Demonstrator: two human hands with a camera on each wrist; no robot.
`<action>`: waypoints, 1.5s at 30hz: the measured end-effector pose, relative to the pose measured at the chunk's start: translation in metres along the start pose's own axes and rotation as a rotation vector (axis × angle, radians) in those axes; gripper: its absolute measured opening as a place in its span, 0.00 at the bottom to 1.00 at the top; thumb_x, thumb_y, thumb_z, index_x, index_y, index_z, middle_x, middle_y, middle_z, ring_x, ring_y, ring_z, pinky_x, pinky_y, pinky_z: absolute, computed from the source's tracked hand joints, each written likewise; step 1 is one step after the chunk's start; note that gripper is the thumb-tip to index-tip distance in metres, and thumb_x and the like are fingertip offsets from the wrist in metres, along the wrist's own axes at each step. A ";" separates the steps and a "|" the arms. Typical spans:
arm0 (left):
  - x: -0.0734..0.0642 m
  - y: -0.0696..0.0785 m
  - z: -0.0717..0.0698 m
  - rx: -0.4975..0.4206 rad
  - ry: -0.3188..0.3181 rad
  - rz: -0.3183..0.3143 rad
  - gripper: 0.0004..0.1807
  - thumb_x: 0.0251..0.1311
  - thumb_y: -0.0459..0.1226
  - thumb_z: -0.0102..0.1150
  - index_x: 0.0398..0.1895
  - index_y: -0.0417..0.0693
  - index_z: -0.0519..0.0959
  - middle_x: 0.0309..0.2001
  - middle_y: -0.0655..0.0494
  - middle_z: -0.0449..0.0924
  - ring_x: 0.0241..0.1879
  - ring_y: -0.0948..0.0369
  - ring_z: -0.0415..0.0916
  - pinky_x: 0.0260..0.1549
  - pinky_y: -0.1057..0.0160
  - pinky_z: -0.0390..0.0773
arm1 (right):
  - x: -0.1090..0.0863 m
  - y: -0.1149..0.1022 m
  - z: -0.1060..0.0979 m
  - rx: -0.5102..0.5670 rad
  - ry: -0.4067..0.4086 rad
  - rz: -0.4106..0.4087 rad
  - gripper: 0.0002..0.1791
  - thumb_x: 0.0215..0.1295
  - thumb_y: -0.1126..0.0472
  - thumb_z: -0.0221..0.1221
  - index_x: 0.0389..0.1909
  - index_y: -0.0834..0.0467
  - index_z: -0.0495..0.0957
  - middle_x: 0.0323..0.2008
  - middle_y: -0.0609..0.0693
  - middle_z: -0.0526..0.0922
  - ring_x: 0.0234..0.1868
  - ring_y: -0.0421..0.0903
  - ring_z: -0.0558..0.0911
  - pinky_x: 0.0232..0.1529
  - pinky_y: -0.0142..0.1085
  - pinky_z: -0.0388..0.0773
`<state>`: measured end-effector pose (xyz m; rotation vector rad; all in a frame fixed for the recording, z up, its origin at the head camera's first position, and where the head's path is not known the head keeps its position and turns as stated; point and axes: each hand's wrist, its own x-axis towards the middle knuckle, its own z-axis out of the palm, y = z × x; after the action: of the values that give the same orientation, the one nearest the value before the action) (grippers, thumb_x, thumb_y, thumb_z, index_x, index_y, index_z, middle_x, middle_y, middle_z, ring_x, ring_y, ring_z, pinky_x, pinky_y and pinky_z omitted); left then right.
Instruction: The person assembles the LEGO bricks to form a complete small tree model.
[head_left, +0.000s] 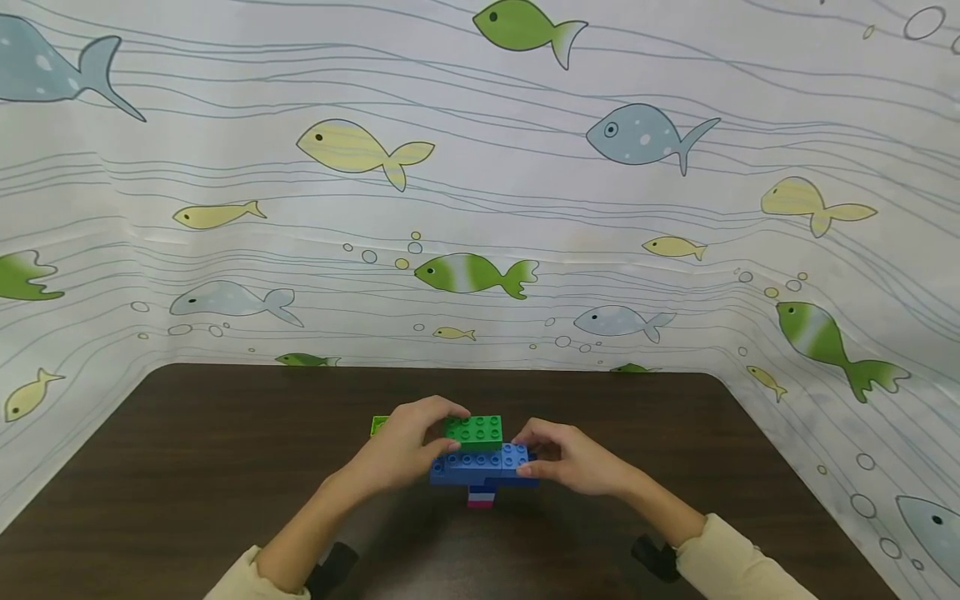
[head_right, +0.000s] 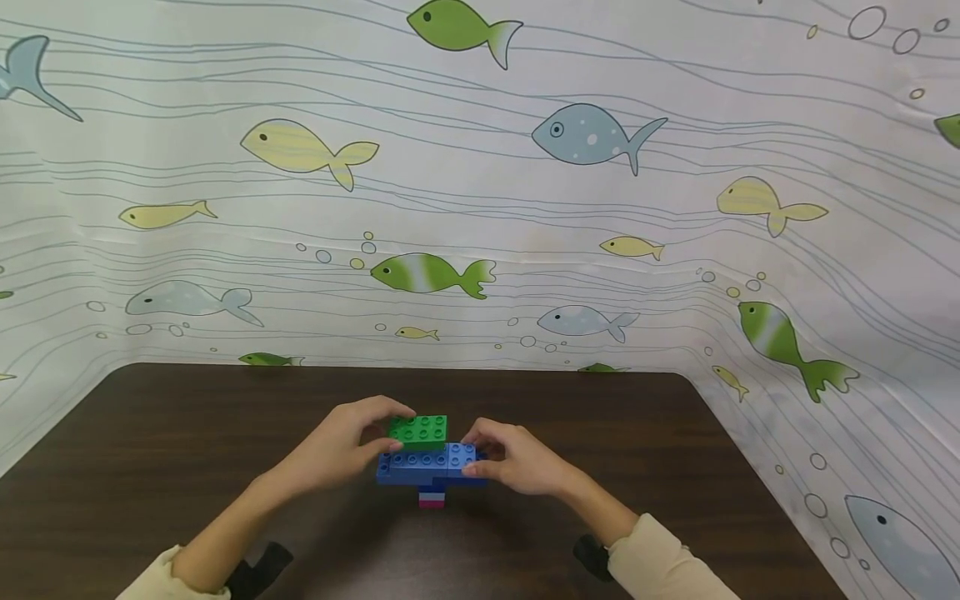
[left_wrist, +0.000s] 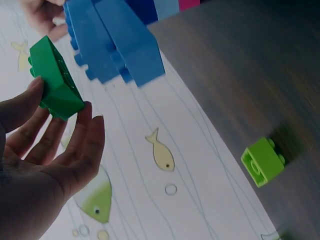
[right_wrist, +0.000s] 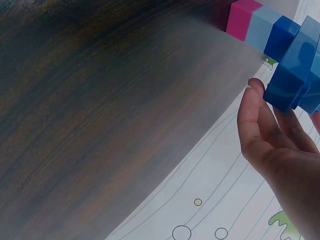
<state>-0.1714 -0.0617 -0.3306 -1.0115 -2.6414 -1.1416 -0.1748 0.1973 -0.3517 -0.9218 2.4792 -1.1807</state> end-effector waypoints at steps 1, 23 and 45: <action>0.001 0.001 0.002 0.000 -0.007 0.003 0.15 0.53 0.29 0.61 0.46 0.39 0.76 0.45 0.50 0.77 0.38 0.59 0.73 0.39 0.59 0.76 | 0.000 0.000 0.000 0.002 0.000 -0.002 0.13 0.61 0.60 0.59 0.45 0.58 0.71 0.40 0.50 0.78 0.38 0.44 0.75 0.38 0.34 0.75; 0.003 0.003 0.013 -0.011 -0.084 0.014 0.16 0.54 0.33 0.62 0.46 0.36 0.75 0.45 0.48 0.75 0.42 0.55 0.73 0.40 0.56 0.75 | 0.000 0.002 0.000 0.006 -0.004 -0.027 0.11 0.61 0.60 0.58 0.43 0.57 0.70 0.37 0.49 0.77 0.37 0.43 0.76 0.35 0.34 0.75; 0.004 -0.001 0.014 -0.067 -0.115 0.010 0.16 0.55 0.32 0.61 0.46 0.36 0.75 0.43 0.48 0.76 0.38 0.58 0.73 0.38 0.59 0.76 | -0.001 0.000 0.001 0.100 0.035 -0.043 0.18 0.65 0.60 0.55 0.54 0.58 0.67 0.48 0.54 0.75 0.47 0.48 0.76 0.41 0.35 0.76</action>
<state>-0.1726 -0.0500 -0.3399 -1.1347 -2.6981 -1.2126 -0.1735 0.1966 -0.3523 -0.9390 2.4130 -1.3325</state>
